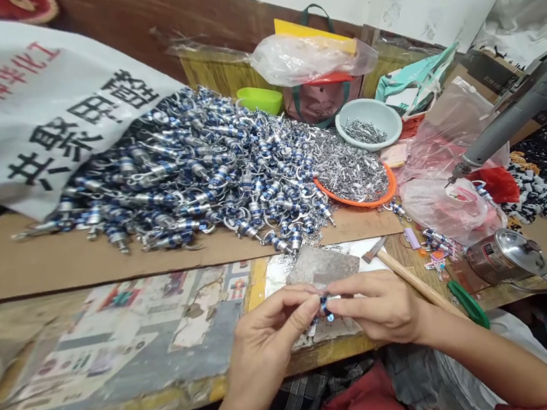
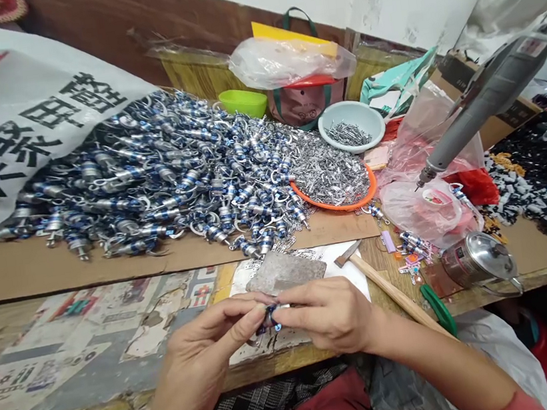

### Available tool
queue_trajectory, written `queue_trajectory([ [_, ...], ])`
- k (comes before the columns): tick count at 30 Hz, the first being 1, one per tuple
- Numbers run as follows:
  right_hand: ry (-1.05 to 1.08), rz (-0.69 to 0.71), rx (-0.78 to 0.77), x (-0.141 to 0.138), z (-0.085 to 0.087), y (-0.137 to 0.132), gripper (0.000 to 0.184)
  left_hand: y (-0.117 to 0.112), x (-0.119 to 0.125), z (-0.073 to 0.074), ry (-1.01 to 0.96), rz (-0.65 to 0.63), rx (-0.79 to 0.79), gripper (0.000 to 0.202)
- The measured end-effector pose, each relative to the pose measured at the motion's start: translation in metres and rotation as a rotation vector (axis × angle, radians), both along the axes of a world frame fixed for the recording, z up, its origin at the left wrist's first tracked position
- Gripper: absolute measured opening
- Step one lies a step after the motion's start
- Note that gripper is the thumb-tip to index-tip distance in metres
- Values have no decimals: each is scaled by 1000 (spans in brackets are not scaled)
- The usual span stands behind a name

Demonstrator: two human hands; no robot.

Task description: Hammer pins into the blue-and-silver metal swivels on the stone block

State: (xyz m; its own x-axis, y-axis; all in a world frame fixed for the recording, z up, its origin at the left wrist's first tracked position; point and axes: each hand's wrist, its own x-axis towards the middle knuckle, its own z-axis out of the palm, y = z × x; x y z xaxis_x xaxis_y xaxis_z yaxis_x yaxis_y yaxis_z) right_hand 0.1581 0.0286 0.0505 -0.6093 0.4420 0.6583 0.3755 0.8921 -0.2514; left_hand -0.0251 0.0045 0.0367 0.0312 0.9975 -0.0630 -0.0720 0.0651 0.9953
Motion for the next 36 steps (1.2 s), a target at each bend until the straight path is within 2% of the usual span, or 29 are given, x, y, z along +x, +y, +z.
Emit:
queue_trajectory([
  [3, 71, -29, -201, -3, -6, -7, 17, -5, 6, -10, -100, 59, -156, 15],
  [5, 98, -50, -314, -3, -6, -11, 18, -8, 11, -17, -153, 80, -231, 34],
  [8, -8, -31, -490, 6, -2, -2, 18, -10, 20, -21, -233, 112, -261, 58],
  [9, -45, -30, -532, 12, 0, 8, 16, -10, 22, -21, -258, 120, -267, 61],
  [11, -89, -117, -566, 29, 4, 39, 15, -9, 25, -20, -288, 113, -295, 68],
  [13, -120, -450, -501, 47, 4, 81, 28, -7, 27, -20, -280, 92, -322, 78],
  [14, -145, -500, -516, 55, 3, 102, 32, -6, 27, -20, -275, 91, -329, 82],
  [17, -208, -496, -581, 70, -3, 151, 26, -5, 29, -23, -295, 128, -332, 87],
  [20, -216, -442, -652, 73, -8, 171, 23, -4, 30, -25, -307, 162, -332, 86],
  [23, -137, -415, -715, 77, -14, 171, 22, -3, 29, -25, -277, 171, -339, 87],
  [27, 106, -456, -775, 87, -29, 166, 13, -2, 28, -25, -258, 180, -328, 85],
  [30, 328, -513, -780, 89, -37, 164, 20, -3, 29, -27, -268, 208, -310, 83],
  [33, 511, -542, -768, 78, -33, 153, 29, -3, 30, -28, -265, 215, -306, 84],
  [36, 594, -489, -816, 54, -22, 123, 31, -3, 30, -27, -266, 202, -322, 85],
])
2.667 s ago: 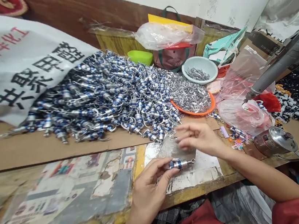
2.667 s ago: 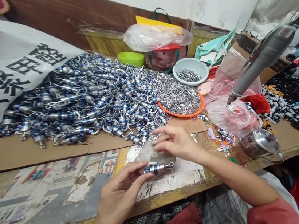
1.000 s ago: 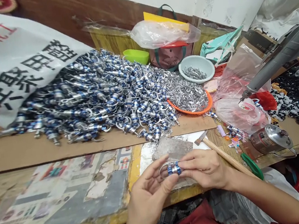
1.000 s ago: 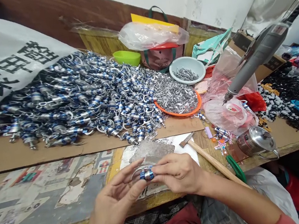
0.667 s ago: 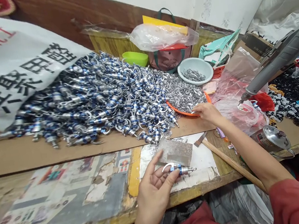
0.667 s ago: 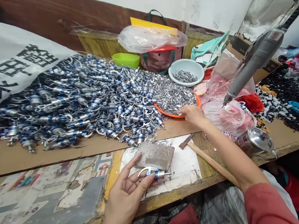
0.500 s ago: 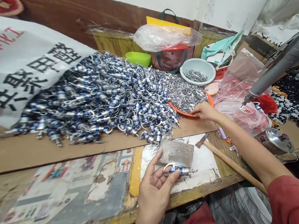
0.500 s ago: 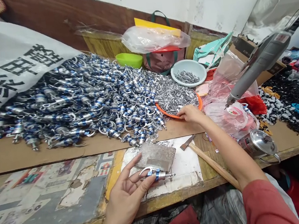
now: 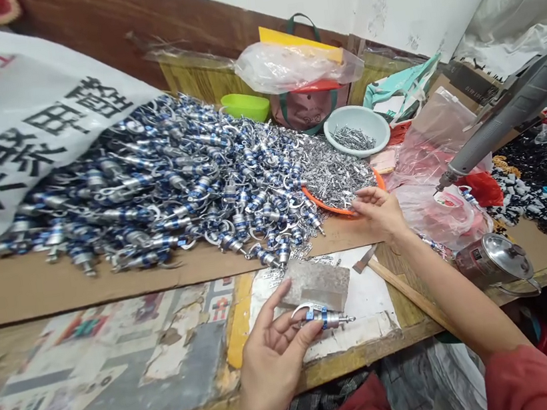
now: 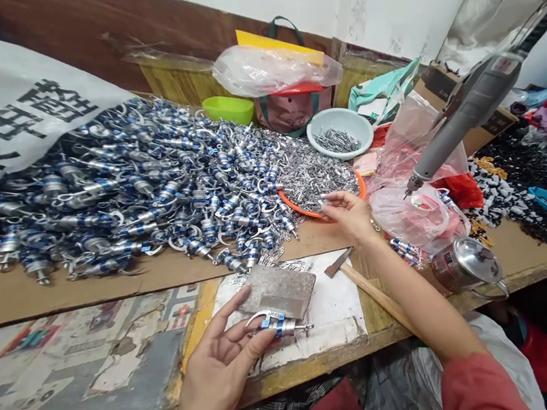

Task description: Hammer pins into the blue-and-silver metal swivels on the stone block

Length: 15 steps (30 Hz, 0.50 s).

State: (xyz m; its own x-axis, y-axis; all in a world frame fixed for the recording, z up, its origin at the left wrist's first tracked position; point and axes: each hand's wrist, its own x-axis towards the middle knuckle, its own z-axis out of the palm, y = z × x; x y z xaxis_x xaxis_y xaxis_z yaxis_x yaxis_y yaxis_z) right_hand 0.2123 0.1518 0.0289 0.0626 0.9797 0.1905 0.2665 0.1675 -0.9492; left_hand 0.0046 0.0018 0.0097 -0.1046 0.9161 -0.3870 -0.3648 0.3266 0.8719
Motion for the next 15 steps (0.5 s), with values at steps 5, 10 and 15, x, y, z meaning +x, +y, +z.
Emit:
queue_trajectory([
  [5, -109, 284, 50, -40, 5, -77, 17, 0, 0, 2, -10, 0, 2, 83],
  [10, -678, 515, 535, -50, 6, -111, 24, 1, -3, -3, -39, -51, 1, 88],
  [15, -914, 585, 519, -53, 21, -109, 23, 1, -4, -2, -37, -60, 10, 84],
])
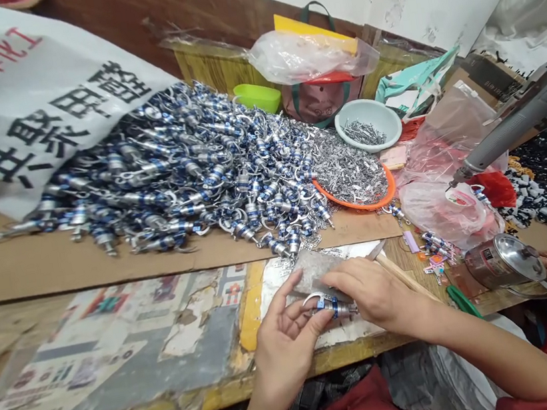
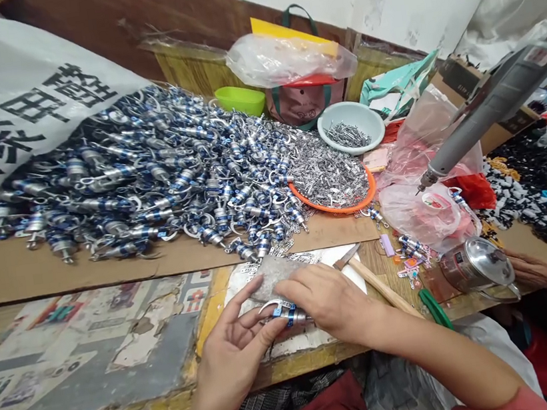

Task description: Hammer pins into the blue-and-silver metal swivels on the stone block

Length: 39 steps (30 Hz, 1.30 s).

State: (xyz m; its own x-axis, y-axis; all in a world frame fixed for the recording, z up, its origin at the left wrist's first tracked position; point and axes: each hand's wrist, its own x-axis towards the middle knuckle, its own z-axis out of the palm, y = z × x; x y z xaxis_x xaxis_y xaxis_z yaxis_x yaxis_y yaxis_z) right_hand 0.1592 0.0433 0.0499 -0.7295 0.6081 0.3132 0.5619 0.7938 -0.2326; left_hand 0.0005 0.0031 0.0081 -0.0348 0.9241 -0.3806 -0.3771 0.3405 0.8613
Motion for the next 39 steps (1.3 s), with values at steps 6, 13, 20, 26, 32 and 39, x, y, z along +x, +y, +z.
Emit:
queue_trajectory([
  [6, 297, -152, -287, -7, 6, -7, 22, -2, 4, 3, -37, 39, 11, 81],
  [13, 488, -386, -698, -21, 0, -10, 24, -1, 2, 3, -21, 6, 6, 83],
  [20, 432, -484, -733, -23, -8, -2, 22, -1, 2, -4, 1, 31, 0, 83],
  [26, 567, -463, -698, -2, -4, -5, 9, -2, 4, -2, -3, 34, -3, 83],
  [32, 70, -778, -279, 88, -26, -25, 37, -1, 6, 4, -7, 75, -9, 81],
  [39, 73, -548, -196, 81, -13, -43, 32, 1, 3, 6, 21, 32, -7, 84],
])
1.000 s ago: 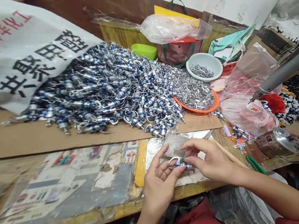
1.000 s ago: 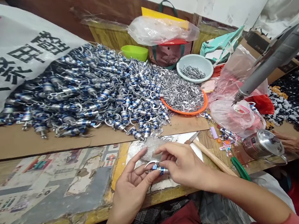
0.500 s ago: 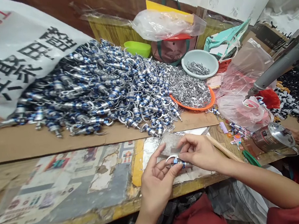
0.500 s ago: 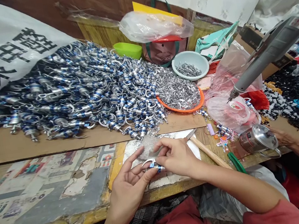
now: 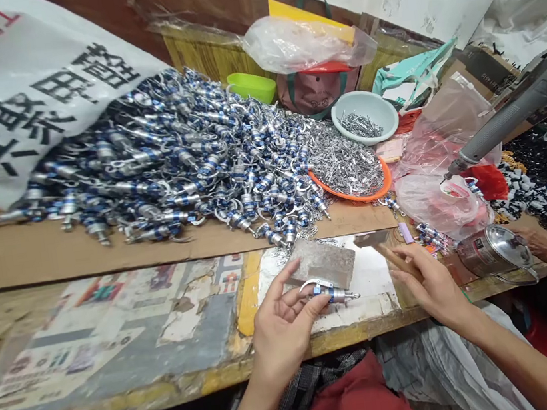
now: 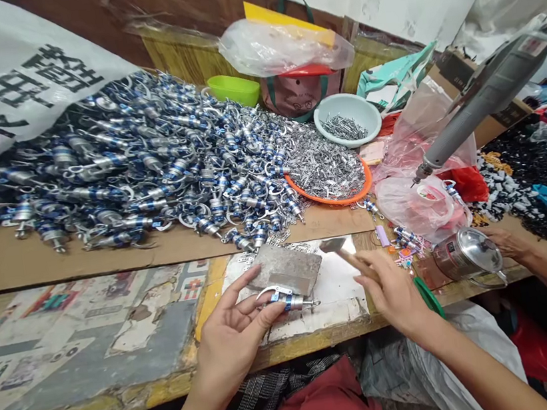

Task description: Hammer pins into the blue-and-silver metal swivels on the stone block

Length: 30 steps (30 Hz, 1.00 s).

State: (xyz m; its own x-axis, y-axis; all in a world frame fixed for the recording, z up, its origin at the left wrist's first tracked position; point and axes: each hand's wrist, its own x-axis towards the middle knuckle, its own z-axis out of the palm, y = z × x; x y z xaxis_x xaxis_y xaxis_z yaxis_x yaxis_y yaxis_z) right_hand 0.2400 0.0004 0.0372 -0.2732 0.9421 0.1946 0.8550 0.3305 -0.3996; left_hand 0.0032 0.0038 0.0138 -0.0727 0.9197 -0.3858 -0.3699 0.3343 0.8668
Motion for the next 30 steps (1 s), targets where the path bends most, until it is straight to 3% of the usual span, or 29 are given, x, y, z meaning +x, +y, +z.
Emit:
queue_trajectory([
  [3, 38, 249, 39, -23, 24, -2, 48, 0, 0, 0, 1, 10, -2, 86],
  [5, 80, 324, 100, -32, 33, -2, 57, 0, 0, 0, -5, 12, -2, 86],
  [7, 71, 353, 130, -37, 33, -2, 61, 0, 0, 0, -30, 2, 11, 86],
  [11, -75, 368, 46, -39, 24, -3, 60, 1, 1, 0, -70, -11, 27, 88],
  [16, -12, 295, 14, -34, 15, -9, 52, 1, 2, -3, -27, 0, 32, 89],
  [18, 81, 200, -28, -24, 7, -8, 44, 0, 1, -5, -12, 3, 24, 88],
  [22, 189, -86, -149, 11, -15, 3, 43, -4, -4, -7, 141, -67, 28, 41],
  [25, 76, -110, -293, 27, -22, 17, 37, -5, -9, -6, 330, -64, 182, 17],
  [27, 1, -90, -242, 25, -19, 36, 30, -3, -13, -4, 386, -32, 316, 11],
  [30, -46, -147, -41, 8, -10, 85, 27, 6, -16, -4, 437, 4, 465, 7],
])
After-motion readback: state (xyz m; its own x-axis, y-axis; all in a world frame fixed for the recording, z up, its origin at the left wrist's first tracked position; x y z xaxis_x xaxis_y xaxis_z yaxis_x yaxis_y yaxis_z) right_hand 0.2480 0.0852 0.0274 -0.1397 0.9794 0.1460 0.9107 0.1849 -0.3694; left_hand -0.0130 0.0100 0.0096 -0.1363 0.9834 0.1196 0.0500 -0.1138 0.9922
